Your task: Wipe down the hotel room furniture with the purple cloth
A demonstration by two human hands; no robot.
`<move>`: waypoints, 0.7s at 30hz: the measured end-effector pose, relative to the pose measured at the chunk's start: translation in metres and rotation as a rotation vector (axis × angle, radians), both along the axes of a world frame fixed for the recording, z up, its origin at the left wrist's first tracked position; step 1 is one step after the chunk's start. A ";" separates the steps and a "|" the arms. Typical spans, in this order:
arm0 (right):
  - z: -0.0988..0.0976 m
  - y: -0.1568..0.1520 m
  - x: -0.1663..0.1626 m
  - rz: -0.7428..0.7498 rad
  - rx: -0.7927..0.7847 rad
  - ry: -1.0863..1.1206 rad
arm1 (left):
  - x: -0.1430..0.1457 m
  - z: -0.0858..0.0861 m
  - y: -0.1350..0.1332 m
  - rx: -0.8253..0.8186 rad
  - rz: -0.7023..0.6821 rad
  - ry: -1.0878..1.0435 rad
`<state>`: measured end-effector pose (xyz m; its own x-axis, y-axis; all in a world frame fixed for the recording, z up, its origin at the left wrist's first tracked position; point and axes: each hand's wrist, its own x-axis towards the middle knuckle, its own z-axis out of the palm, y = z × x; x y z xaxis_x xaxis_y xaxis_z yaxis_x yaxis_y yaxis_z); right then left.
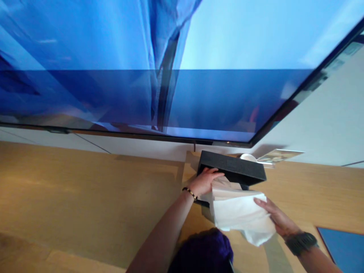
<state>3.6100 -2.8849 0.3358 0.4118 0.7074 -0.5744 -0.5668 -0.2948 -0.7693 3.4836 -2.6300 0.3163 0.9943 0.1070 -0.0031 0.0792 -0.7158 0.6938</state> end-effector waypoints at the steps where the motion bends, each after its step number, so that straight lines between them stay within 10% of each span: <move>1: -0.001 -0.001 0.002 0.012 -0.001 -0.006 | 0.005 0.000 0.003 0.028 -0.047 0.030; 9: -0.002 -0.005 0.009 -0.001 -0.005 -0.022 | -0.007 0.019 -0.002 0.018 -0.112 -0.027; 18: 0.003 0.038 -0.002 -0.055 -0.007 0.206 | -0.029 -0.016 -0.005 -0.656 0.485 0.185; 21: -0.006 0.053 -0.001 -0.125 -0.093 0.261 | -0.025 -0.027 -0.002 -0.629 0.647 0.236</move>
